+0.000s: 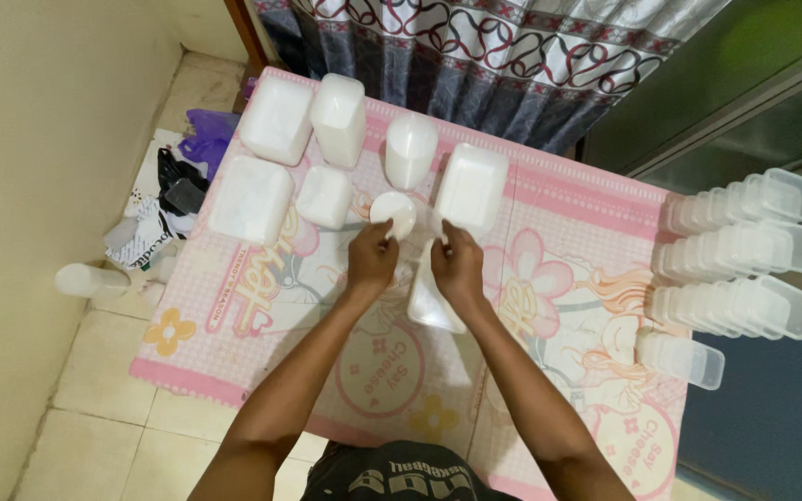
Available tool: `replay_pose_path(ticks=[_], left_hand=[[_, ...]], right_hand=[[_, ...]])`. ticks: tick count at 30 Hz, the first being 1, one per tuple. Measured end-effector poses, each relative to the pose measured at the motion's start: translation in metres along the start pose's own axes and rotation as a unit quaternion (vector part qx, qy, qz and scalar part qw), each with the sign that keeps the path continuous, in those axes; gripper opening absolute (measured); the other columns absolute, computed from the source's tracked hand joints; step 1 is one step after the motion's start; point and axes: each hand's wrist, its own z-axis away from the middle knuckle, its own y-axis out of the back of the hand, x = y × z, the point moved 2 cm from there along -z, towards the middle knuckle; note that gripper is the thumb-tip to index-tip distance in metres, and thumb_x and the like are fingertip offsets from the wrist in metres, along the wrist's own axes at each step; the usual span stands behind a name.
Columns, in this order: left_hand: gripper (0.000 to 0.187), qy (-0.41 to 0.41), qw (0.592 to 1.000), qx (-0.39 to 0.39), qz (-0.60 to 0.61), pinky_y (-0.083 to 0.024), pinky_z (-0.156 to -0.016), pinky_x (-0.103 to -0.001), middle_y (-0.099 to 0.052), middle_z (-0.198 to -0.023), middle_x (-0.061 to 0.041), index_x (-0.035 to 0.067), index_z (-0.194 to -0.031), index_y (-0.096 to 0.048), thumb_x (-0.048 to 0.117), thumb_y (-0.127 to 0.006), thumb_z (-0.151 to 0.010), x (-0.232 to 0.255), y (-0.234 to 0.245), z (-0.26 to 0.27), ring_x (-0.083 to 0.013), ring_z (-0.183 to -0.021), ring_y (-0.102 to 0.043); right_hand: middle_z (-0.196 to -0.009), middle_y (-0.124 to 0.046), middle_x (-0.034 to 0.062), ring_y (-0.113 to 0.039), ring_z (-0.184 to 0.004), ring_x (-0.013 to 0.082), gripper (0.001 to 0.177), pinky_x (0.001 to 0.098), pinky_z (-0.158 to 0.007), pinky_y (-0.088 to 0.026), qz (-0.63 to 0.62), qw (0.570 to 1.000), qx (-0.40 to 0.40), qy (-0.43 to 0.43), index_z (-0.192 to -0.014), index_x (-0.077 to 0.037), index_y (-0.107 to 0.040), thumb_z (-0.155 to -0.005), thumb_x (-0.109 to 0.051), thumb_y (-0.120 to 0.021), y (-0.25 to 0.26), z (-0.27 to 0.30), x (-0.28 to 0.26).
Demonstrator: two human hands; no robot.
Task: The person repeatedly picks up small transparent plastic containers from a table, opens them, and places them into a growing stack. The person handles the containers one at a time throughout the clip.
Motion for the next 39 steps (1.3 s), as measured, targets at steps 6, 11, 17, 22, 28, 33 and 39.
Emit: replay_pose_path(ticks=[6, 11, 17, 22, 28, 33, 39], left_hand=[[0.033, -0.150, 0.985, 0.019, -0.080, -0.057, -0.076, -0.040, -0.071, -0.107, -0.025, -0.009, -0.119, -0.069, 0.002, -0.063, -0.089, 0.014, -0.005, -0.089, -0.0347, -0.082, -0.070], [0.033, -0.155, 0.980, 0.020, -0.122, -0.055, -0.087, -0.045, -0.070, -0.106, -0.027, -0.010, -0.116, -0.071, -0.001, -0.062, -0.086, 0.010, -0.020, -0.157, -0.0413, -0.096, -0.068], [0.035, -0.093, 0.985, 0.005, -0.142, -0.054, -0.091, -0.045, -0.070, -0.109, -0.028, -0.009, -0.117, -0.071, -0.002, -0.061, -0.084, -0.010, -0.034, -0.198, -0.0415, -0.100, -0.068], [0.034, -0.077, 0.984, 0.006, -0.161, -0.053, -0.091, -0.045, -0.070, -0.110, -0.027, -0.009, -0.116, -0.072, -0.001, -0.060, -0.085, -0.031, -0.039, -0.208, -0.0417, -0.101, -0.068], [0.031, -0.086, 0.975, 0.013, -0.205, -0.053, -0.091, -0.046, -0.070, -0.110, -0.023, -0.006, -0.113, -0.073, 0.002, -0.060, -0.086, -0.053, -0.043, -0.202, -0.0399, -0.101, -0.067], [0.031, -0.078, 0.978, 0.018, -0.195, -0.052, -0.091, -0.046, -0.070, -0.110, -0.021, -0.005, -0.116, -0.073, 0.002, -0.059, -0.089, -0.058, -0.045, -0.198, -0.0396, -0.101, -0.066], [0.035, -0.063, 0.979, 0.020, -0.193, -0.052, -0.092, -0.045, -0.068, -0.116, -0.024, -0.006, -0.123, -0.069, 0.010, -0.064, -0.091, -0.035, -0.039, -0.189, -0.0405, -0.106, -0.065]], right_hand=[[-0.092, -0.069, 0.0242, -0.068, -0.070, 0.0341, 0.034, 0.0421, -0.065, -0.055, 0.034, 0.993, 0.057, 0.097, -0.123, 0.011, -0.067, -0.090, 0.001, -0.065, -0.006, -0.079, -0.004], [-0.095, -0.069, 0.0253, -0.068, -0.073, 0.0352, 0.035, 0.0437, -0.069, -0.055, 0.051, 0.993, 0.056, 0.089, -0.121, 0.010, -0.068, -0.089, -0.002, -0.064, -0.024, -0.139, 0.016], [-0.106, -0.070, 0.0270, -0.070, -0.081, 0.0360, 0.034, 0.0440, -0.076, -0.056, 0.068, 0.990, 0.055, 0.107, -0.120, 0.010, -0.068, -0.089, -0.004, -0.064, -0.051, -0.182, 0.048], [-0.103, -0.069, 0.0261, -0.069, -0.082, 0.0376, 0.036, 0.0453, -0.078, -0.056, 0.072, 0.997, -0.001, 0.024, -0.122, 0.008, -0.068, -0.088, -0.005, -0.064, -0.069, -0.189, 0.067], [-0.107, -0.069, 0.0248, -0.069, -0.088, 0.0386, 0.038, 0.0466, -0.081, -0.055, 0.102, 0.994, -0.003, 0.030, -0.125, 0.006, -0.068, -0.090, -0.007, -0.065, -0.082, -0.181, 0.077], [-0.110, -0.069, 0.0245, -0.070, -0.087, 0.0362, 0.039, 0.0447, -0.080, -0.057, 0.077, 0.997, -0.010, 0.014, -0.127, 0.006, -0.066, -0.090, -0.007, -0.063, -0.086, -0.178, 0.082], [-0.113, -0.068, 0.0251, -0.071, -0.089, 0.0350, 0.039, 0.0421, -0.079, -0.059, 0.043, 0.999, 0.011, 0.020, -0.128, 0.007, -0.065, -0.093, -0.011, -0.065, -0.075, -0.173, 0.067]])
